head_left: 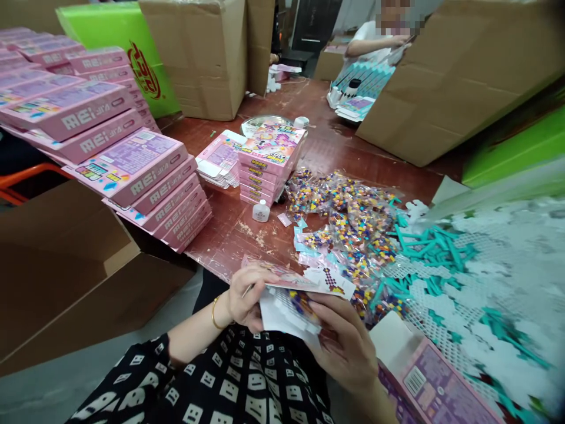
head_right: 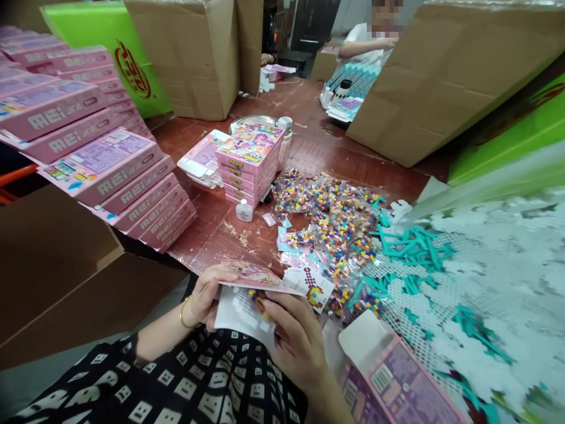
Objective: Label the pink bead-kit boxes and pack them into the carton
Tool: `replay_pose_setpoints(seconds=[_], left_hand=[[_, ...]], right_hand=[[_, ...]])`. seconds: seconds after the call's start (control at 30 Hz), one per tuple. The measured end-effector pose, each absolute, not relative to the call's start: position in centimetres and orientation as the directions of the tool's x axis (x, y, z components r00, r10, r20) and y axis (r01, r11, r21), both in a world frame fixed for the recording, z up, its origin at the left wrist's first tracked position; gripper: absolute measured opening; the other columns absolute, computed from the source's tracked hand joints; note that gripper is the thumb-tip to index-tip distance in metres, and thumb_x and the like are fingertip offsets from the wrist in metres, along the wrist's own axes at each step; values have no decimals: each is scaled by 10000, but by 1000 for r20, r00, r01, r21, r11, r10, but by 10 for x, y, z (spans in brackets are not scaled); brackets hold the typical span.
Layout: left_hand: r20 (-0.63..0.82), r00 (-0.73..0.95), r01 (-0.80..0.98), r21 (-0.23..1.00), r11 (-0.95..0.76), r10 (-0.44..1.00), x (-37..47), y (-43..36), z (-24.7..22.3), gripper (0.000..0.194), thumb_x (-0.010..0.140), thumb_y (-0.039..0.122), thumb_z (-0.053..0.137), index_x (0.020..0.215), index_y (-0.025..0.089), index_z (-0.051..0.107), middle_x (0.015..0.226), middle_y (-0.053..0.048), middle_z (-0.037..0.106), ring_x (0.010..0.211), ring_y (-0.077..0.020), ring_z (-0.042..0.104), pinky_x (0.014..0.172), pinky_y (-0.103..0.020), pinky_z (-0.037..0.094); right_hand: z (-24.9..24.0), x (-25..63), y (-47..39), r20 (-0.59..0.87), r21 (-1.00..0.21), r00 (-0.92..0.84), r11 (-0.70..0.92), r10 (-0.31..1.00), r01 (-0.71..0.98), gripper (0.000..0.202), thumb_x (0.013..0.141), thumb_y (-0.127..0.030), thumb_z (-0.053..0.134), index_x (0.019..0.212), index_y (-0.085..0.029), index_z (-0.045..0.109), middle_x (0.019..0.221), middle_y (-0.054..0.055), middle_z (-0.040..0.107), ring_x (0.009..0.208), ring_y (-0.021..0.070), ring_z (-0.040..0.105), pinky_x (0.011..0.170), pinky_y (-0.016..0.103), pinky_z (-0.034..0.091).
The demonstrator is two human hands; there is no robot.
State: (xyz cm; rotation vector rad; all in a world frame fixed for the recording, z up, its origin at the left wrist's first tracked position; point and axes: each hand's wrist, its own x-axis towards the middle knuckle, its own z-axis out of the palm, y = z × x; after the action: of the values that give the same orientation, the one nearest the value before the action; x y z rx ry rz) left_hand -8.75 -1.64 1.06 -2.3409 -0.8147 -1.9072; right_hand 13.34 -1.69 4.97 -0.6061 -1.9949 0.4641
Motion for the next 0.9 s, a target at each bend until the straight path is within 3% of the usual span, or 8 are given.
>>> replay_pose_setpoints(seconds=[0.13,0.33,0.9], left_hand=[[925,131,434,270,-859,357,-84,-12,13,785,962,636,266,1541,105,271,1014,-153,638,890,-219,673,729,-337,572],[890,122,487,332,-808,439,-84,-10,11,693,978,555,235,1557,174,230,1030,-142,664,915,-221,697,728,-342,577],[917,119,541,262,-799,382,-92,-8,13,663,980,487,261,1528,118,310,1042,-147,649,912,-207,678,707,-317,572]], right_hand=[[33,151,-23,665,-645,-306,730,682,225,499,791,-119,710,1262,-230,586,1133,121,656,1003,259,670,797,412,606],[32,155,-23,663,-685,-251,707,705,176,543,742,-136,763,1246,-234,588,1135,122,641,1006,281,658,792,447,604],[28,148,-24,659,-705,-211,691,722,160,465,770,-195,745,1206,-246,592,1116,112,625,994,278,649,775,455,606]])
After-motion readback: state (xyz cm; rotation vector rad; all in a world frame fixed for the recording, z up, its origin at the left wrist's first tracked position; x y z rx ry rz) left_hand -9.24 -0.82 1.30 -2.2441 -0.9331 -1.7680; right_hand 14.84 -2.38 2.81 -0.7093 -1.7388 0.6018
